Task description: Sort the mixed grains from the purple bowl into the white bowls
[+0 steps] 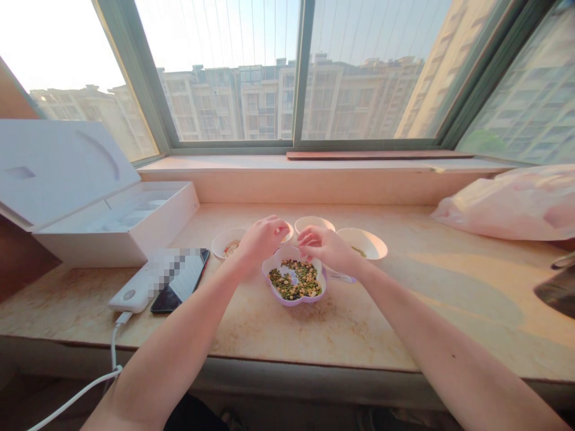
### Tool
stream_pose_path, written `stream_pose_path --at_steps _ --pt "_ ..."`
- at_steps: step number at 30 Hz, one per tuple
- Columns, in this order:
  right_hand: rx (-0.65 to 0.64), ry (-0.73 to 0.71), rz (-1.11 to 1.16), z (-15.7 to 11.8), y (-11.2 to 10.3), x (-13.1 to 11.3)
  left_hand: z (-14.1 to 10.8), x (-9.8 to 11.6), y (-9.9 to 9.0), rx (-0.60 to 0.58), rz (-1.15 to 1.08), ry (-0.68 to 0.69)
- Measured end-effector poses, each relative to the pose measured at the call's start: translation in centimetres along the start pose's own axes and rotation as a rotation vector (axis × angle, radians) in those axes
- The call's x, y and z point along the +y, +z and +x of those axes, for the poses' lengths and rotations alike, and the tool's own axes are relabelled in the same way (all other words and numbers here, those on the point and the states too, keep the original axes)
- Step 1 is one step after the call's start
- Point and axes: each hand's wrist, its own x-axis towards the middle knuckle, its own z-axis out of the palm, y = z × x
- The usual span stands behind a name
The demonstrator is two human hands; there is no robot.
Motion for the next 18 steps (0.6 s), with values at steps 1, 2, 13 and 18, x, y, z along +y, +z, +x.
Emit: stream_pose_path --at_steps 1,2,13,18 --pt "-0.021 -0.033 -0.135 0.0 0.2 0.2 0.0 -0.3 -0.2 -0.003 0.049 -0.038" --pt "-0.044 -0.063 -0.258 0.0 0.4 0.4 0.1 -0.6 -0.2 -0.011 0.098 -0.071" --pt "-0.189 -0.164 -0.758 -0.4 2.1 -0.2 0.0 -2.8 0.1 -0.179 0.240 -0.150" --pt "-0.202 -0.179 -0.781 -0.1 2.4 0.1 0.0 -2.8 0.2 -0.155 0.220 -0.153"
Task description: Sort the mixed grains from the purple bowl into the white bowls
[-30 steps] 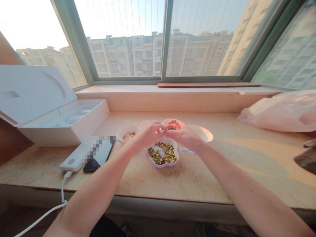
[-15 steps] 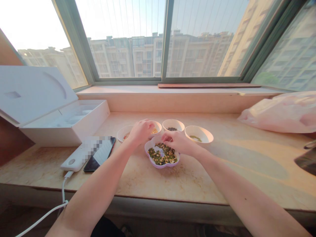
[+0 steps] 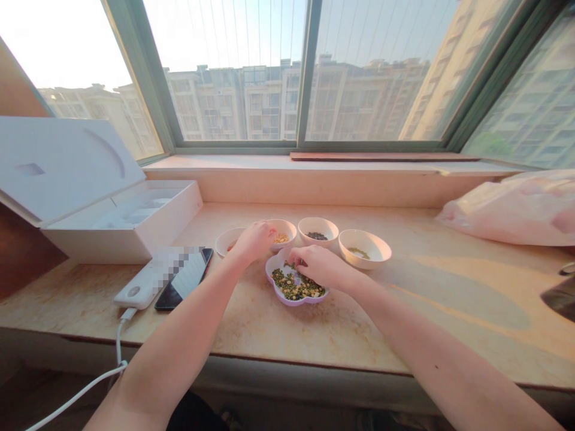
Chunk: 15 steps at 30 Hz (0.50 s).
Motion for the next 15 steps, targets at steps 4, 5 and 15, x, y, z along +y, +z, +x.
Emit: stream_pose_path --at_steps 4,5,15 --pt "0.055 -0.042 0.039 0.2 0.6 0.0 0.0 0.1 0.0 0.017 -0.015 0.012" --pt "0.066 -0.045 0.058 0.2 0.6 0.0 0.0 0.1 0.0 0.019 -0.016 0.018" --pt "0.108 0.062 0.226 -0.1 -1.7 0.3 -0.5 1.5 -0.9 0.069 -0.031 0.043"
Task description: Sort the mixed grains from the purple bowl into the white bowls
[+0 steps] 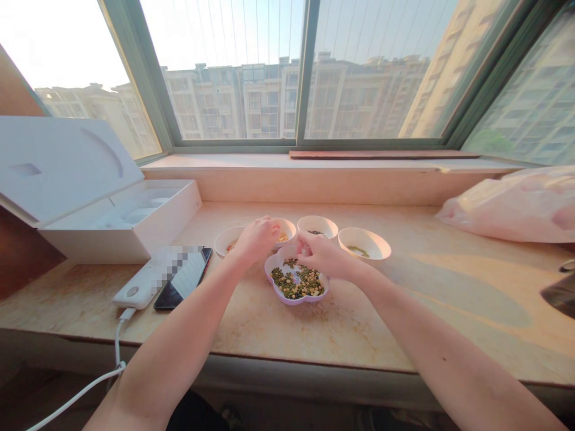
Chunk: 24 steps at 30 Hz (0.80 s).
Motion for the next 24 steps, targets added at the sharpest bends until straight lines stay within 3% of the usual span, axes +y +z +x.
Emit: stream_pose_path --at_steps 4,8,11,16,24 --pt "0.206 0.119 0.058 0.4 -1.9 0.8 -0.3 1.4 -0.4 -0.004 -0.049 0.125" --pt "0.357 0.161 -0.075 1.2 -2.7 2.7 -1.0 2.4 0.0 -0.157 -0.030 0.282" --pt "0.359 0.129 -0.228 1.8 -2.6 4.0 -1.6 2.8 0.7 -0.282 0.023 0.308" --pt "0.290 0.110 -0.330 1.7 -2.3 4.3 -2.2 3.2 1.5 -0.379 0.051 0.341" --pt "0.275 0.128 -0.258 0.3 -2.3 3.3 -2.4 3.5 1.8 -0.377 0.027 0.319"
